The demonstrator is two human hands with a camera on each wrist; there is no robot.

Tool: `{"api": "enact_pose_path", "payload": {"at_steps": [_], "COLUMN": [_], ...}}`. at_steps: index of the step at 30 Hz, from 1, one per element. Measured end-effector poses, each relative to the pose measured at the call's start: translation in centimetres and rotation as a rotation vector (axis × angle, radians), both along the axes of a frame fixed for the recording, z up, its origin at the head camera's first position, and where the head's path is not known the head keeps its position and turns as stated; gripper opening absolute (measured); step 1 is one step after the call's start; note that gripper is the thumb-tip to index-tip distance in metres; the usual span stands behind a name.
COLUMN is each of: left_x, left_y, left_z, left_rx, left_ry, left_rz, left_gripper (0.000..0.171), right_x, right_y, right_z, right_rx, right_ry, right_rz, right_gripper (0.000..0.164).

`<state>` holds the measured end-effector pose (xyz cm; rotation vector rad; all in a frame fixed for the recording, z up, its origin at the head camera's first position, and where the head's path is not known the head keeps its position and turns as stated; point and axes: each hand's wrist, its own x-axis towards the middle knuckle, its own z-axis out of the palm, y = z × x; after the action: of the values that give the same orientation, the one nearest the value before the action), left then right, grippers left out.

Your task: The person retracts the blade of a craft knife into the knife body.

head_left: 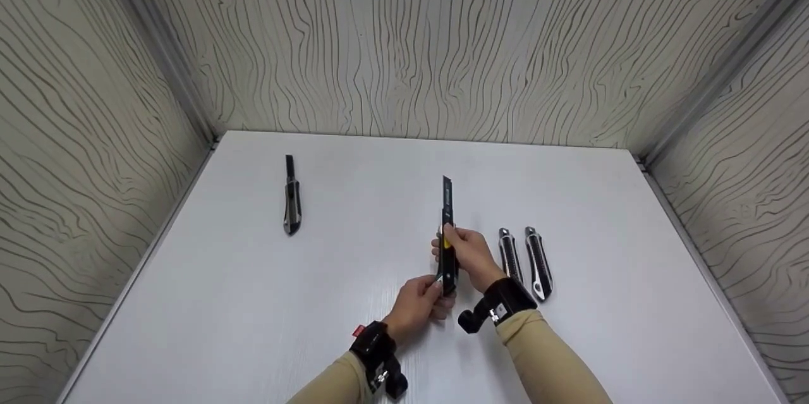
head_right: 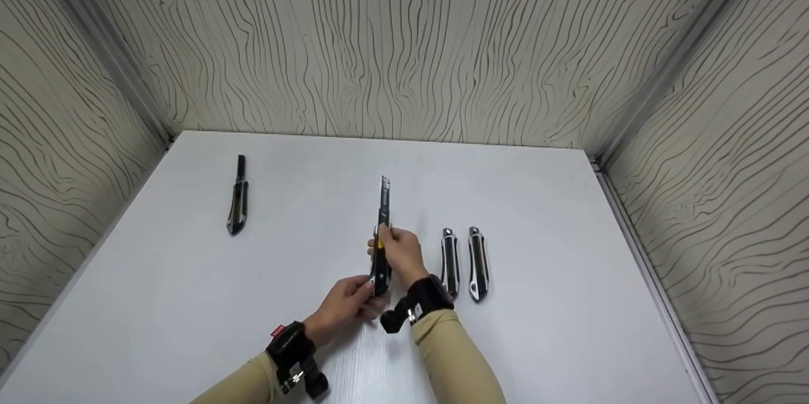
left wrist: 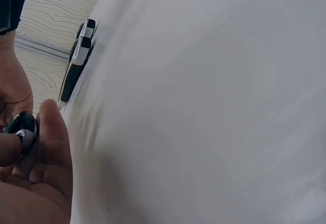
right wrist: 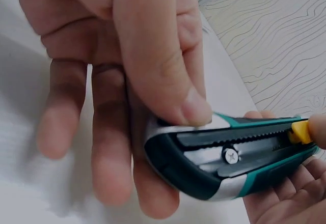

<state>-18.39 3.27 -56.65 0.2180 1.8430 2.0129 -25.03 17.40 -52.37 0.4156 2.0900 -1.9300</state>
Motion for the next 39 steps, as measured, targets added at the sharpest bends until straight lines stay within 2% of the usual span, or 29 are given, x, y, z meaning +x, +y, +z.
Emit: {"api": "enact_pose_path", "payload": {"at_steps": [7,17,26,39], "left_x": [-0.01,-0.09,-0.07,-0.12], "left_y": [0.24,0.34,0.29,0.30], "left_z": [-0.03,-0.23,-0.15,-0.17], "left_rx": [-0.025,-0.034,0.004,0.000], "left_ry": [0.001,-0.030,-0.036,-0.019], "left_rz": [0.013,0.024,0.018,0.023], "left_gripper": [0.027,0.027,0.026,0.027], "right_x": [0.02,-0.05,0.06,0.14], "right_y": [-0.08,-0.11,-0.19,-0.03], "right_z": [-0.07,-0.13,-0.29,-0.09], "right_rx": [-0.026,-0.007,-0.032,-0.023], "right_ry": [0.004,-0.001,0.018,0.025], "right_rz": [-0.017,-0.015,-0.008,0.019], "right_gripper": [0.040,0.039,0.037,0.033]}}
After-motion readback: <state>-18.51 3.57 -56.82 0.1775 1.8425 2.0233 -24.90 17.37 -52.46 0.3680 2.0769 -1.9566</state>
